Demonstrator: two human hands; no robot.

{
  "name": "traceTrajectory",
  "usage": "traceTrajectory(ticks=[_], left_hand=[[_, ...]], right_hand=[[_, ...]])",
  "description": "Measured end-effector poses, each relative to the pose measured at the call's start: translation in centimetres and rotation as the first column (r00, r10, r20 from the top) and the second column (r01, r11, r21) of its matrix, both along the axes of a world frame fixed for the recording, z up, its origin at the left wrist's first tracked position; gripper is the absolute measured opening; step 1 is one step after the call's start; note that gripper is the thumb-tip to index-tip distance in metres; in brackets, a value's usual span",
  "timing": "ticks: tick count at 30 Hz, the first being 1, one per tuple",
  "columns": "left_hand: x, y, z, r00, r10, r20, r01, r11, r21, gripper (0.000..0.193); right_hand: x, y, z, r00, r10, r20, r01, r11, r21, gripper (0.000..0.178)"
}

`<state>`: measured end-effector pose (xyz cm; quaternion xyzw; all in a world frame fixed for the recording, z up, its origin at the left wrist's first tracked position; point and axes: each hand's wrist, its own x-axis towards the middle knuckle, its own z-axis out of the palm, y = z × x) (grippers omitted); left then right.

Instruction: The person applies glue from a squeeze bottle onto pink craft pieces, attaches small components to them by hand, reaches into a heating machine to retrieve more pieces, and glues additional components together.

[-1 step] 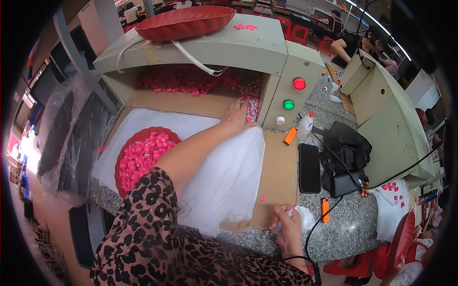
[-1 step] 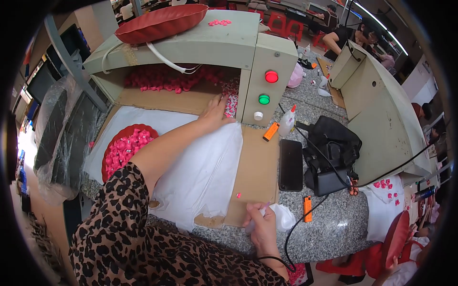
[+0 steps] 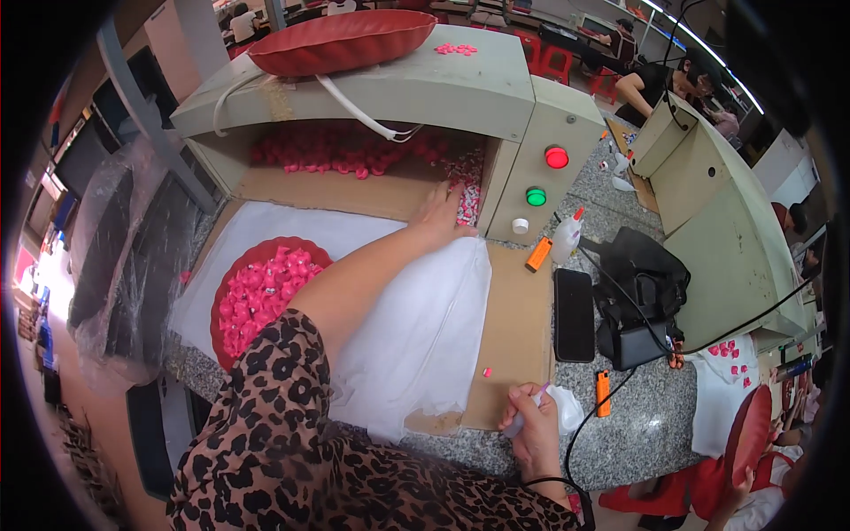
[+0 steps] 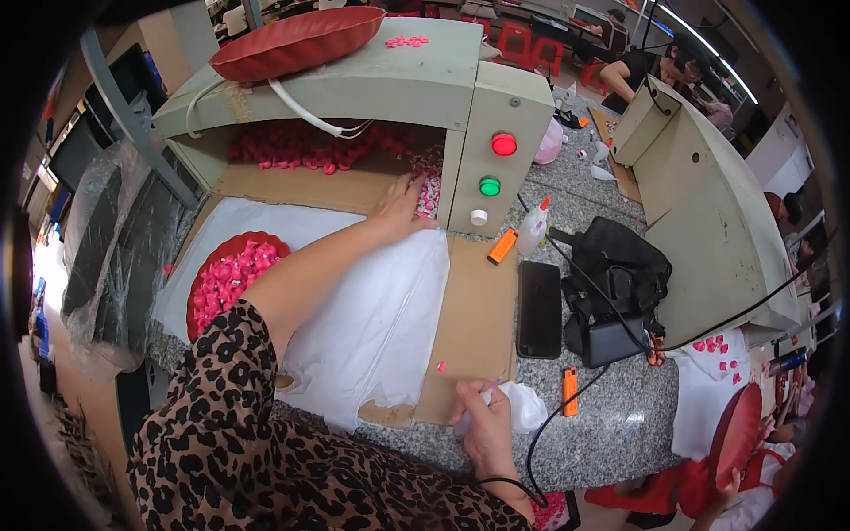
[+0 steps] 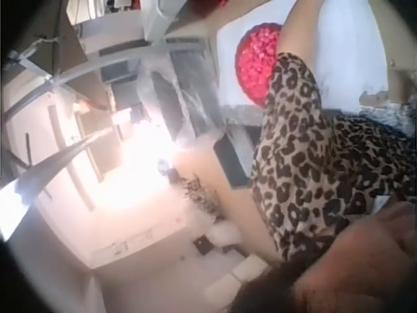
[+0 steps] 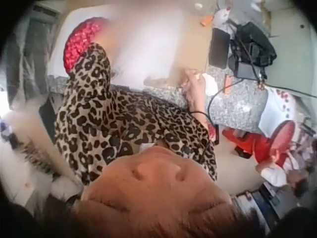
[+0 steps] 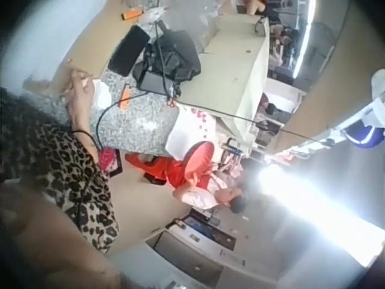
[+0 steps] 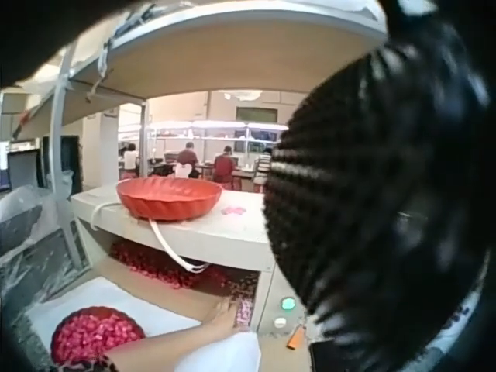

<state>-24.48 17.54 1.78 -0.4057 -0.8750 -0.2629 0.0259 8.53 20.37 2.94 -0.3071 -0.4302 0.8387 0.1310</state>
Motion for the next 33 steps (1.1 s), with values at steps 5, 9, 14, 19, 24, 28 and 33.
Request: traceTrajectory(ticks=[5, 9, 14, 19, 24, 28, 33], left_hand=[[-4.5, 0.8, 0.2, 0.981, -0.131, 0.144, 0.150, 0.979, -0.136, 0.082], [-5.5, 1.5, -0.4, 0.993, -0.105, -0.056, 0.107, 0.993, 0.044, 0.075], [-5.2, 4.2, -1.6, 0.924, -0.116, -0.365, 0.113, 0.993, -0.029, 0.054], [-6.2, 5.4, -1.7, 0.947, -0.023, -0.321, 0.019, 1.000, -0.017, 0.042], [-7.0, 6.5, -1.8, 0.930, 0.080, -0.358, -0.104, 0.993, -0.048, 0.030], [-7.3, 6.7, -1.6, 0.929, 0.166, -0.329, -0.149, 0.986, 0.076, 0.024], [-8.4, 6.4, -1.3, 0.930, 0.361, 0.067, -0.349, 0.814, 0.464, 0.033]], right_hand=[[-0.3, 0.1, 0.7, 0.999, 0.034, 0.020, -0.032, 0.994, -0.106, 0.011], [-0.5, 0.2, 1.0, 0.999, 0.034, 0.034, -0.029, 0.990, -0.137, 0.010], [-0.1, 0.8, 0.5, 0.997, 0.038, 0.061, -0.032, 0.995, -0.098, 0.010], [-0.4, 0.7, 0.5, 0.997, 0.020, 0.074, -0.013, 0.996, -0.091, 0.010], [-0.4, 0.6, 0.4, 0.997, 0.021, 0.079, -0.015, 0.997, -0.078, 0.011], [-0.4, 0.6, 0.5, 0.998, 0.005, 0.069, 0.000, 0.997, -0.075, 0.011], [-0.1, 0.6, 0.7, 0.998, 0.013, 0.061, -0.009, 0.997, -0.073, 0.012]])
